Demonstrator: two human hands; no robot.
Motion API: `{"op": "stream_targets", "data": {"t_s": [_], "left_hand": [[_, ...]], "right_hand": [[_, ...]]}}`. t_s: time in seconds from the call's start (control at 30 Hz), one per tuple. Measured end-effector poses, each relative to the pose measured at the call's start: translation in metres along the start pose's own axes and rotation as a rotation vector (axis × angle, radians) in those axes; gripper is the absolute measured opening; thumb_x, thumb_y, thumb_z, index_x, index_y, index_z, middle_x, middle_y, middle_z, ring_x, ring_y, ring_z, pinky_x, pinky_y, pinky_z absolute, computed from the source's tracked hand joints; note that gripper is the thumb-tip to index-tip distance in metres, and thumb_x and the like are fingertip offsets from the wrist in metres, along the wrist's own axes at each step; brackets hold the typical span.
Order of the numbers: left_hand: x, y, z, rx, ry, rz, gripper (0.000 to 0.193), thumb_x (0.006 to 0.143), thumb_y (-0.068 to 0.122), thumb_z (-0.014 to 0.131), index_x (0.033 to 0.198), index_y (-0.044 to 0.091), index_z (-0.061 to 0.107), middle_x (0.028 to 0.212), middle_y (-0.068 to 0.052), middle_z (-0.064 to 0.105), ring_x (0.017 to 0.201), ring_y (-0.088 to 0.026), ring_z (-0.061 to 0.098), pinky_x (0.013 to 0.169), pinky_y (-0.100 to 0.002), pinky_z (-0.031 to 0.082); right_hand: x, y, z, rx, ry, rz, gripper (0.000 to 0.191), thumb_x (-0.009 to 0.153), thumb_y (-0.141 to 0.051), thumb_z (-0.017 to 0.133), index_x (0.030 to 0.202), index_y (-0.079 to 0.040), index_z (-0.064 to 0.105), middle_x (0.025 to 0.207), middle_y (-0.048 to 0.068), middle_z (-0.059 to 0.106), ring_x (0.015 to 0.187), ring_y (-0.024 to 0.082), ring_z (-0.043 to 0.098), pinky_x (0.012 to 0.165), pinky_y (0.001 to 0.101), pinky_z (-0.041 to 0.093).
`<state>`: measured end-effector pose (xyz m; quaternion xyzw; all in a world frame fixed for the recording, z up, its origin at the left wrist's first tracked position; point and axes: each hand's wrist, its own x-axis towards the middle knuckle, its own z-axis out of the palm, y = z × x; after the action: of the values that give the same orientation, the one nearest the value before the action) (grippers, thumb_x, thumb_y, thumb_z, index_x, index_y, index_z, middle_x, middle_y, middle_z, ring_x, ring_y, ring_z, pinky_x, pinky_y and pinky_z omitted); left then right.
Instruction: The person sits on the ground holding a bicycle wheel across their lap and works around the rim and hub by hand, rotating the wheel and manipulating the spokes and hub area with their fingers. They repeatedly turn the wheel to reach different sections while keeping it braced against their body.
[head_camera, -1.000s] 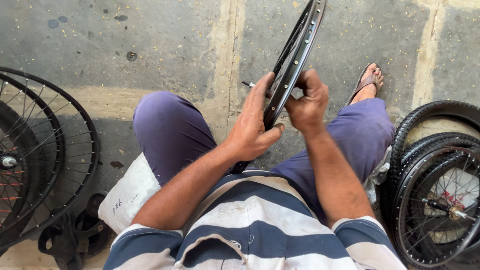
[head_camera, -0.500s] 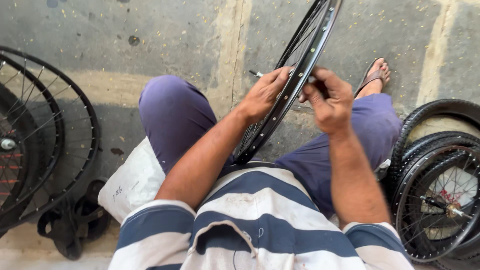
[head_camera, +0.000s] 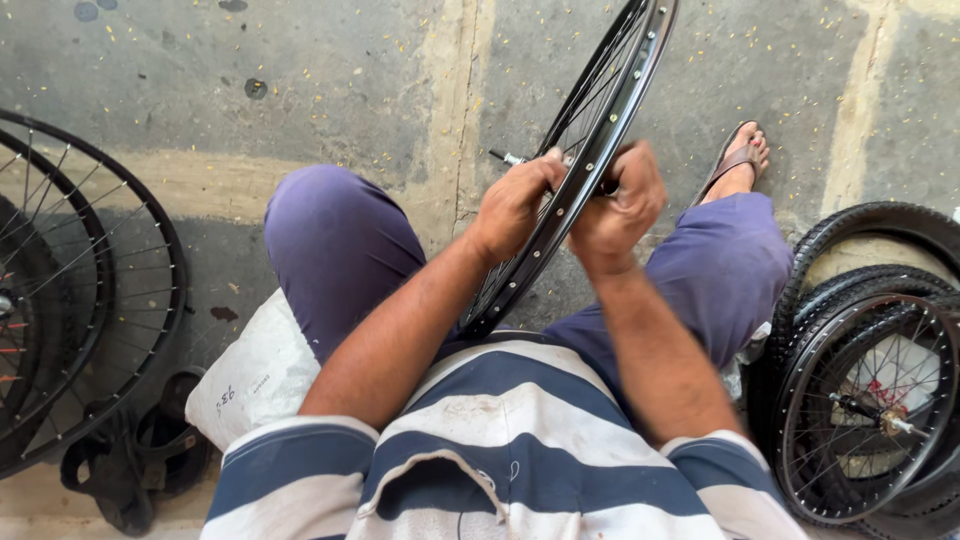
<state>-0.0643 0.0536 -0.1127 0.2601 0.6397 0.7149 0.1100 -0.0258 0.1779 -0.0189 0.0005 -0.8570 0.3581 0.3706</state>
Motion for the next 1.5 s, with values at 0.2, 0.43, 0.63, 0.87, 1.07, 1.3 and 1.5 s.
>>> {"op": "stream_targets", "data": {"t_s": [0.2,0.43,0.63,0.87,1.07,1.3,1.5], "left_hand": [[-0.005,0.016,-0.005,-0.657,-0.144,-0.262,0.043,0.108,0.031,0.055,0.136,-0.002,0.059,0.128,-0.004,0.066,0.121,-0.012,0.057,0.111,-0.029,0.044],[0.013,0.029,-0.002,-0.499,-0.203,-0.431,0.057,0.110,0.048,0.047,0.135,0.000,0.064,0.115,-0.005,0.072,0.109,-0.012,0.063,0.100,-0.031,0.050],[0.021,0.028,0.000,-0.613,-0.230,-0.321,0.052,0.104,0.040,0.056,0.145,0.009,0.046,0.136,0.000,0.057,0.124,-0.007,0.053,0.107,-0.026,0.044],[0.008,0.028,0.017,-0.547,0.001,-0.286,0.032,0.114,0.036,0.046,0.126,0.007,0.052,0.108,0.002,0.054,0.099,-0.007,0.050,0.089,-0.025,0.047],[0.009,0.025,0.001,-0.689,-0.055,-0.330,0.043,0.110,0.038,0.051,0.129,0.002,0.064,0.110,-0.002,0.070,0.103,-0.011,0.063,0.096,-0.028,0.051],[0.015,0.027,0.007,-0.615,-0.070,-0.420,0.052,0.110,0.049,0.051,0.118,0.002,0.071,0.095,0.001,0.069,0.084,-0.006,0.057,0.075,-0.026,0.047],[0.032,0.034,0.002,-0.501,-0.228,-0.509,0.066,0.102,0.062,0.046,0.108,0.003,0.074,0.086,0.001,0.073,0.075,-0.007,0.061,0.069,-0.025,0.049]], "right_hand": [[0.005,-0.002,-0.025,0.165,-0.183,0.117,0.033,0.084,-0.008,0.089,0.088,-0.003,0.057,0.096,0.009,0.062,0.079,0.012,0.054,0.067,0.0288,0.045],[0.047,0.015,-0.060,0.595,-0.789,0.367,0.049,0.092,0.003,0.073,0.140,-0.005,0.063,0.130,0.011,0.070,0.108,0.013,0.069,0.093,0.0269,0.056],[0.050,0.023,-0.054,0.448,-0.738,0.073,0.043,0.089,-0.006,0.078,0.129,-0.002,0.063,0.122,0.013,0.070,0.114,0.020,0.069,0.096,0.0322,0.055],[0.011,0.015,-0.011,0.022,-0.120,0.027,0.046,0.086,-0.024,0.095,0.084,-0.007,0.052,0.078,0.007,0.056,0.072,0.019,0.055,0.065,0.0348,0.045],[0.002,-0.010,-0.013,-0.003,-0.052,-0.003,0.043,0.086,-0.022,0.094,0.089,-0.005,0.055,0.093,0.009,0.059,0.078,0.017,0.056,0.069,0.0313,0.047],[0.023,0.018,-0.055,0.647,-0.506,0.283,0.026,0.104,-0.001,0.072,0.129,0.000,0.071,0.128,0.011,0.069,0.098,0.014,0.071,0.085,0.0272,0.059],[0.046,0.049,-0.057,0.707,-0.837,0.402,0.050,0.091,-0.001,0.076,0.138,0.000,0.060,0.127,0.010,0.069,0.105,0.012,0.069,0.091,0.0283,0.059]]}}
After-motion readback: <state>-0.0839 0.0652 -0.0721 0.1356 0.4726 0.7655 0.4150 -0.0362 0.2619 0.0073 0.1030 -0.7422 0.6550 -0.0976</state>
